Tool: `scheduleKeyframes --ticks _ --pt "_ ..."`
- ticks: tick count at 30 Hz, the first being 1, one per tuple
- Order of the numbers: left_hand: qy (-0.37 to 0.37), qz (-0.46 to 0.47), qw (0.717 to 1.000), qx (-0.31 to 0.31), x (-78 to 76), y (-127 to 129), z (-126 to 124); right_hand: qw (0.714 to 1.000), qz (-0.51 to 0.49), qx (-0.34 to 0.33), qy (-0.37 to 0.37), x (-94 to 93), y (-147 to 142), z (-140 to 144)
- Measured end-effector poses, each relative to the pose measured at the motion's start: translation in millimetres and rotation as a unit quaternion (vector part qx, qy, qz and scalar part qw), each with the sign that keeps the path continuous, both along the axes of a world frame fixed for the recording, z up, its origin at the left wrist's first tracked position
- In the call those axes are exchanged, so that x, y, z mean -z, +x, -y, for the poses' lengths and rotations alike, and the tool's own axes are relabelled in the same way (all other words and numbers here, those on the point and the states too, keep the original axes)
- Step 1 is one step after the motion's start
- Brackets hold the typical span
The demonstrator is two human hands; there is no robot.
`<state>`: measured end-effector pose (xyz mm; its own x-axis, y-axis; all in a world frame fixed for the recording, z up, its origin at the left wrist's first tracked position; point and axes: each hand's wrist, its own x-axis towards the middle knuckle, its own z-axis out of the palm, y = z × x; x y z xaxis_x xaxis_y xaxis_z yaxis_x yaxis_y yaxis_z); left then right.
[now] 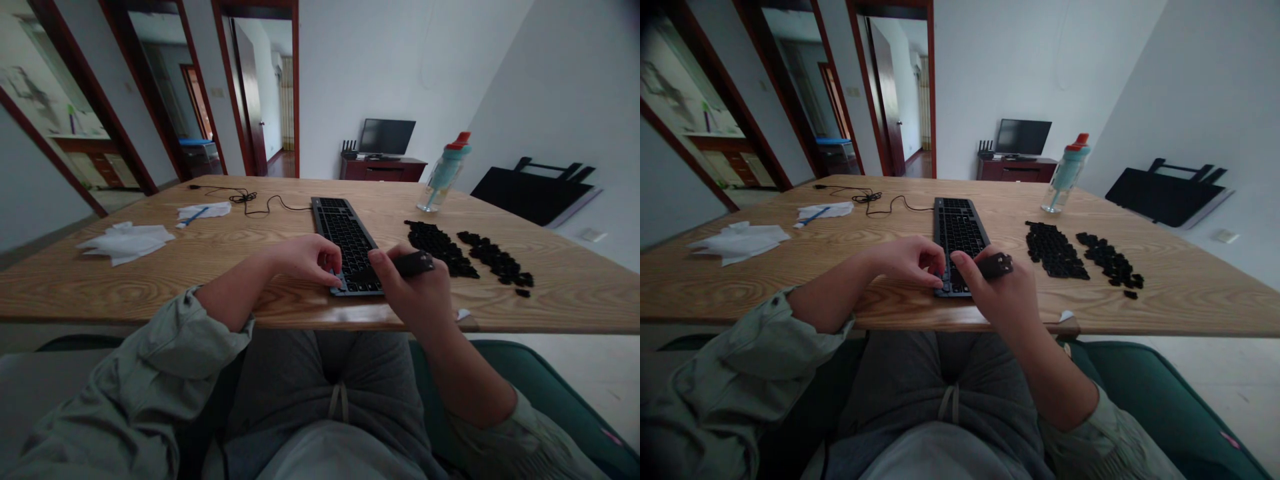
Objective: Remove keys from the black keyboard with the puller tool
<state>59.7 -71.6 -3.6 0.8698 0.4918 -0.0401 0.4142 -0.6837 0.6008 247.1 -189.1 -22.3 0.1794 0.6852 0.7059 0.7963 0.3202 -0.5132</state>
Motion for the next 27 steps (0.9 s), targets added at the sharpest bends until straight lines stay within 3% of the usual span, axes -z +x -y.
scheduleKeyframes --ticks 8,18,27 --pt "0.004 0.031 1.0 -0.002 -3.5 -2.6 3.7 0.999 0.01 -0.006 0.039 4.6 -1.2 -1.9" --pt "0.014 0.029 0.996 0.081 1.9 -0.9 2.3 0.999 -0.005 -0.002 0.053 16.0 0.8 14.0" --pt "0.046 0.013 0.996 0.081 2.1 -5.4 4.6 0.999 -0.02 -0.018 0.04 9.3 -2.6 -3.7"
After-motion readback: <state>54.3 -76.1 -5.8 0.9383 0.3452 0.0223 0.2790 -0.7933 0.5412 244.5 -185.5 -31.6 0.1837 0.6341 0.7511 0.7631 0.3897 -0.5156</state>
